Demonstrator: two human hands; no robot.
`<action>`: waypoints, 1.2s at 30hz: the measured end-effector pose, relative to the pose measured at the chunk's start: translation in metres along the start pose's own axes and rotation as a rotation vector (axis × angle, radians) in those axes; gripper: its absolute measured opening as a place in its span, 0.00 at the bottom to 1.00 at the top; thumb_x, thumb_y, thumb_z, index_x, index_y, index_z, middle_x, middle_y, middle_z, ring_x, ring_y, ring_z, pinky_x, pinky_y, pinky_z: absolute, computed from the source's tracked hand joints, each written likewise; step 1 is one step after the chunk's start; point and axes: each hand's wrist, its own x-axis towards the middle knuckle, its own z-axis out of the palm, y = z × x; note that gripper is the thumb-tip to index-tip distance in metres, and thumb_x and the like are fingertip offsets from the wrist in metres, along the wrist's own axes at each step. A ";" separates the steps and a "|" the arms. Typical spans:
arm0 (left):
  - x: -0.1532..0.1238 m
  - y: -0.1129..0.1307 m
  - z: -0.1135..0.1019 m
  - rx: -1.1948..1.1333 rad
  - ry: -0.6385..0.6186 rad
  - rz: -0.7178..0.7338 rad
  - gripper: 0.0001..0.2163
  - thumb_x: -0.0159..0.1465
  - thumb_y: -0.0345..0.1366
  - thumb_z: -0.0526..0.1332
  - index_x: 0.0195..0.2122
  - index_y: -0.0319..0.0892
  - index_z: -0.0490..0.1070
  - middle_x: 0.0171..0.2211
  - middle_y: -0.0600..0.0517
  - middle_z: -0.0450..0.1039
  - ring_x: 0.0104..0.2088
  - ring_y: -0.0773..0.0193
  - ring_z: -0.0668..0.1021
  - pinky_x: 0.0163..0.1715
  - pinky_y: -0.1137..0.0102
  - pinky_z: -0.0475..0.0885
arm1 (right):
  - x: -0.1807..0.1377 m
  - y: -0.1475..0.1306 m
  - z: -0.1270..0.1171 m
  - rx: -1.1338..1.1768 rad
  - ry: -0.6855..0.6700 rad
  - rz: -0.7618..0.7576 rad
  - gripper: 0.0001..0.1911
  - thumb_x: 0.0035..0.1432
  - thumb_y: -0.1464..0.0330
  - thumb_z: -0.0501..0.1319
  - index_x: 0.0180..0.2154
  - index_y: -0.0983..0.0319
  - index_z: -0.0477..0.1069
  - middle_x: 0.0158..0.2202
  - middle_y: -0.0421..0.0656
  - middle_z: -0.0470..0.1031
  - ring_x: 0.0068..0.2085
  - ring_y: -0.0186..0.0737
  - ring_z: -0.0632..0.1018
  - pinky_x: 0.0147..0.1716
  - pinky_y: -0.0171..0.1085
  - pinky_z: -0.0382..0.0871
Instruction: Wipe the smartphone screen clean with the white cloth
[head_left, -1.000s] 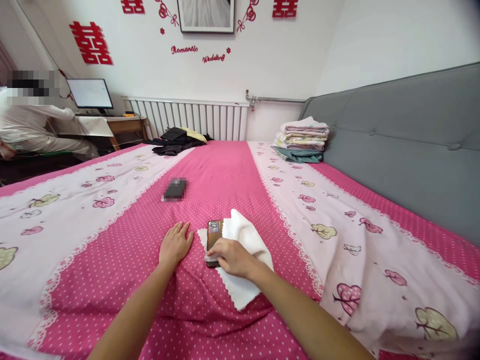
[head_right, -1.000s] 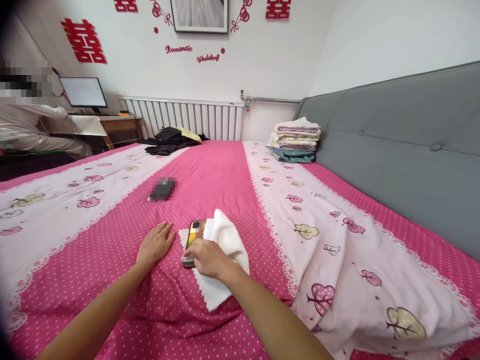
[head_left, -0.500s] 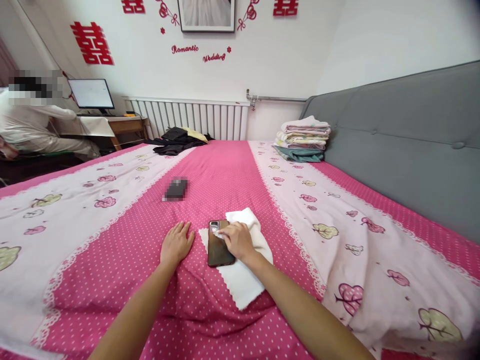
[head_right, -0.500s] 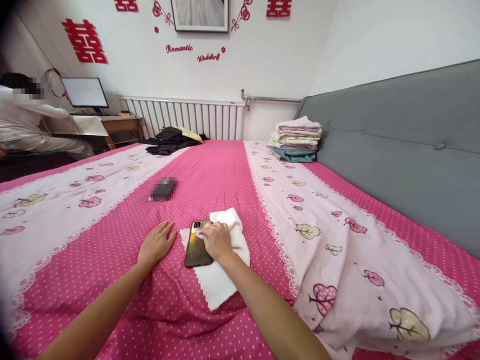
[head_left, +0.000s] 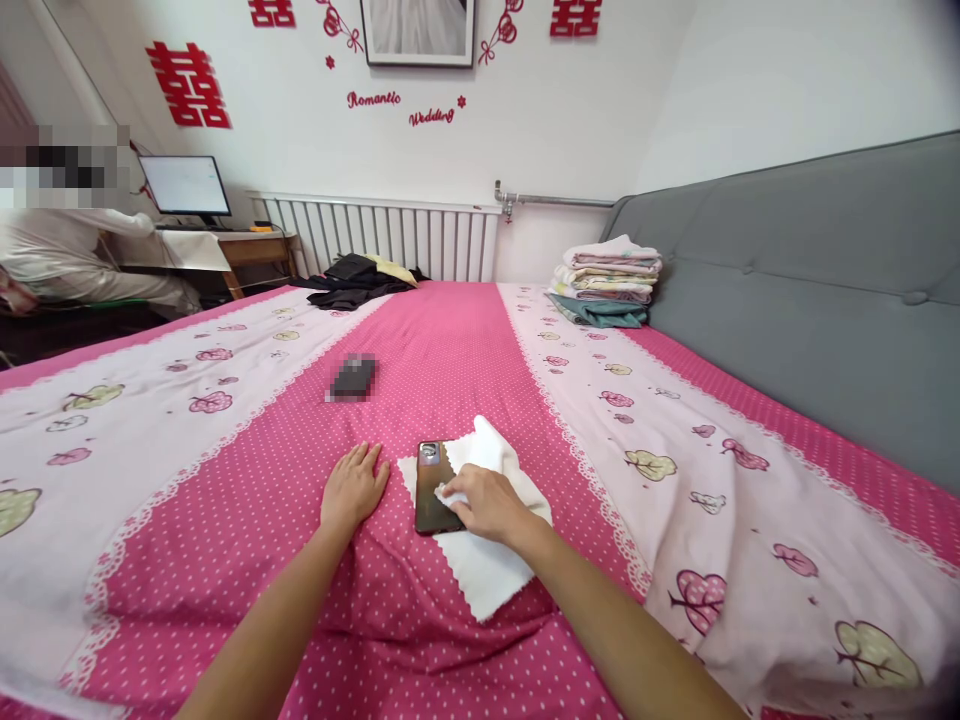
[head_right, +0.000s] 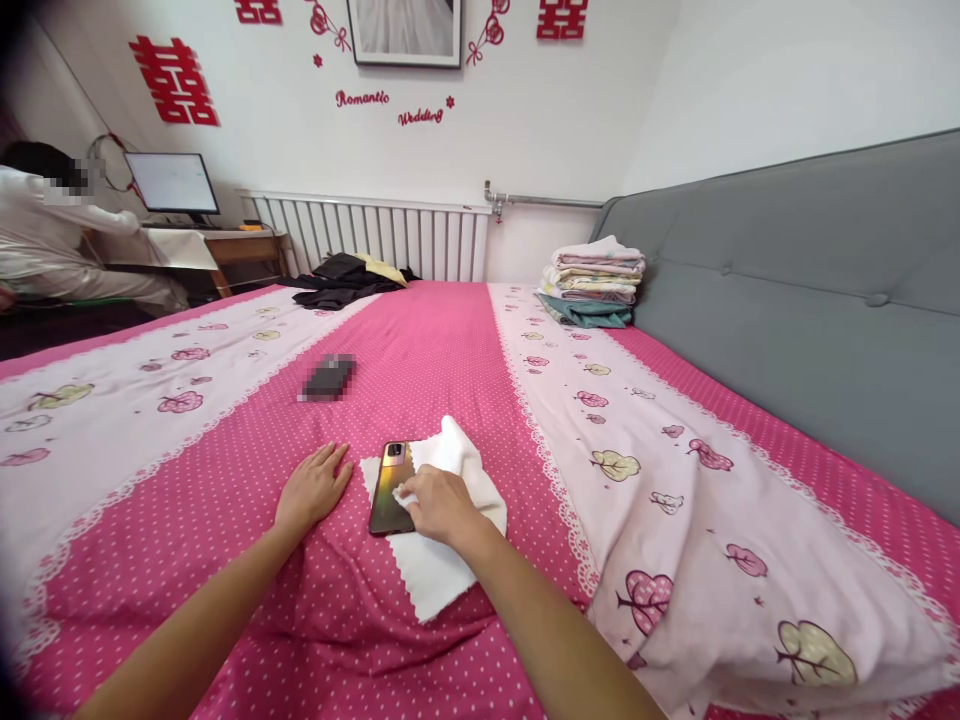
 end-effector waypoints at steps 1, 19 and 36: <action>0.000 0.000 0.000 -0.002 -0.001 -0.001 0.24 0.67 0.43 0.45 0.59 0.33 0.62 0.59 0.40 0.62 0.60 0.54 0.64 0.60 0.61 0.55 | 0.000 0.000 0.001 0.009 -0.003 -0.030 0.14 0.55 0.72 0.58 0.43 0.59 0.77 0.43 0.45 0.76 0.43 0.40 0.76 0.43 0.36 0.67; 0.000 0.000 -0.001 0.001 0.014 0.001 0.23 0.67 0.42 0.47 0.58 0.34 0.63 0.59 0.40 0.63 0.59 0.53 0.65 0.60 0.60 0.57 | 0.033 0.001 0.030 -0.094 0.164 -0.086 0.14 0.64 0.68 0.53 0.46 0.58 0.74 0.43 0.46 0.73 0.44 0.40 0.72 0.45 0.37 0.63; 0.001 -0.001 0.001 -0.022 0.035 -0.008 0.23 0.67 0.43 0.47 0.57 0.35 0.64 0.58 0.40 0.63 0.59 0.53 0.65 0.59 0.59 0.58 | 0.005 -0.006 0.003 0.013 0.031 0.089 0.09 0.55 0.68 0.61 0.36 0.57 0.79 0.39 0.42 0.78 0.42 0.40 0.77 0.42 0.35 0.67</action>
